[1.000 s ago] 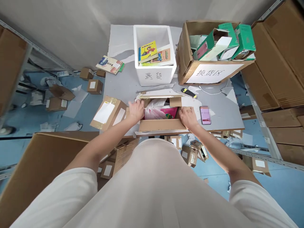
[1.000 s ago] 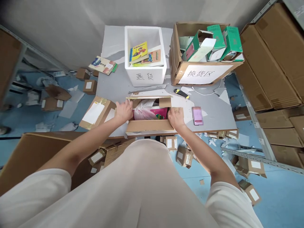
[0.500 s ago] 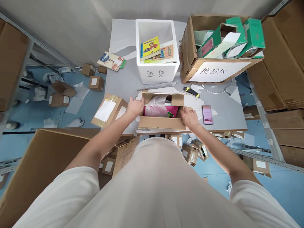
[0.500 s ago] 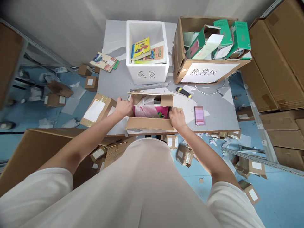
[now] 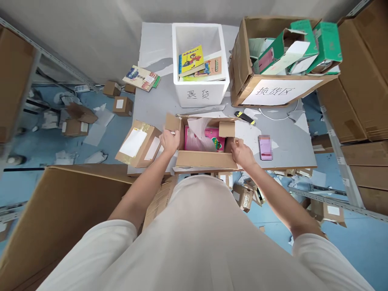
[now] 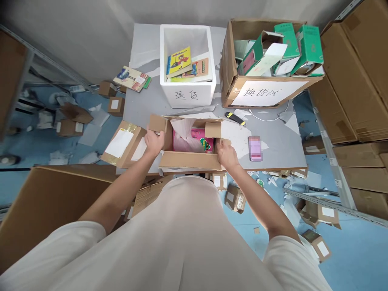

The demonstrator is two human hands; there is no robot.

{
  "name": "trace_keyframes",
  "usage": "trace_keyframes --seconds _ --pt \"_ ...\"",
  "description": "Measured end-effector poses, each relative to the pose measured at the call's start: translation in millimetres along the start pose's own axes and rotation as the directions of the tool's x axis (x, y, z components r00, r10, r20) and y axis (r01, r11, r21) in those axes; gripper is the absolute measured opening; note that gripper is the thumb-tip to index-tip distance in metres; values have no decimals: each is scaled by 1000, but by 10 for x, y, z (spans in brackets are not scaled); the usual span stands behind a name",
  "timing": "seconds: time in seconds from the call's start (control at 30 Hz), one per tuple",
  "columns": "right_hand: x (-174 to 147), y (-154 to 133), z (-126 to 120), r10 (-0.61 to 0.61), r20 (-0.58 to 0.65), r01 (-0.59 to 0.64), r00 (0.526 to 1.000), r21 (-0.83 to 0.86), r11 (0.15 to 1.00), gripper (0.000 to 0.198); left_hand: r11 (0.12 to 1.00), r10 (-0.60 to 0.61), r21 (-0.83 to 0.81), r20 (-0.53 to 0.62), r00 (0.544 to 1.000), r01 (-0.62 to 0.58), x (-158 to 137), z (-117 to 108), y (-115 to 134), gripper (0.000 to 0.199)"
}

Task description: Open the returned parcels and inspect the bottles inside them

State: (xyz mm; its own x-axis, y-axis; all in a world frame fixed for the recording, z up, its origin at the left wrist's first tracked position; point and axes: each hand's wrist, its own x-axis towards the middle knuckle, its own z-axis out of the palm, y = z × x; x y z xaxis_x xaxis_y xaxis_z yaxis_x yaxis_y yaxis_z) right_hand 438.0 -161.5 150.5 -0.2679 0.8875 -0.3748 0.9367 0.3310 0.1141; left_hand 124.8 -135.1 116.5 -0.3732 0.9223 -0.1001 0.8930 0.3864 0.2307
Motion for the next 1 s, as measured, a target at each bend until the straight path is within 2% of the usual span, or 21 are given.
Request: trace_keyframes --seconds 0.07,0.1,0.13,0.2,0.23,0.27,0.33,0.4,0.47,0.5,0.63,0.73,0.87,1.0 --pt "3 4 0 12 7 -12 1000 26 1000 39 995 -97 -38 -122 988 93 -22 -27 41 68" --pt "6 8 -3 14 7 -14 1000 37 999 39 995 -94 -34 -171 981 90 -26 -45 47 74" --pt "8 14 -7 16 4 -16 1000 43 999 39 999 -41 -15 -188 981 39 -25 -65 42 75" --pt "11 28 -26 13 1 -13 1000 37 999 38 980 200 30 -91 976 -198 -11 -97 -3 67" --pt "12 32 -44 5 -5 -5 1000 23 1000 37 941 338 32 1 941 -338 -2 -107 -38 64" --pt "14 31 -69 -9 -16 9 1000 1 1000 36 890 453 17 92 887 -456 5 -113 -79 62" --pt "24 7 -147 -52 -59 49 997 -59 997 32 815 573 -42 216 791 -578 10 -114 -158 70" --pt "54 -61 -265 -103 -97 91 990 -122 988 33 798 596 -92 265 758 -595 3 -107 -212 100" --pt "108 -184 -414 -156 -70 144 985 -146 979 36 801 594 -118 282 753 -587 -11 -96 -227 128" --pt "140 -267 -496 -182 -31 177 983 -132 975 37 808 586 -120 279 761 -577 -17 -88 -222 136" --pt "246 -689 -785 -250 116 254 961 -17 967 35 835 549 -116 238 801 -538 -34 -34 -183 135" --pt "286 -992 -870 -368 76 367 927 18 930 34 824 566 -158 217 795 -543 -27 1 -197 136" --pt "437 -1148 -776 -552 -29 552 834 2 834 39 792 608 -246 237 757 -559 13 3 -317 149" --pt "790 -1088 -627 -549 -61 546 834 -55 836 48 790 613 -253 302 730 -558 35 -16 -495 159"
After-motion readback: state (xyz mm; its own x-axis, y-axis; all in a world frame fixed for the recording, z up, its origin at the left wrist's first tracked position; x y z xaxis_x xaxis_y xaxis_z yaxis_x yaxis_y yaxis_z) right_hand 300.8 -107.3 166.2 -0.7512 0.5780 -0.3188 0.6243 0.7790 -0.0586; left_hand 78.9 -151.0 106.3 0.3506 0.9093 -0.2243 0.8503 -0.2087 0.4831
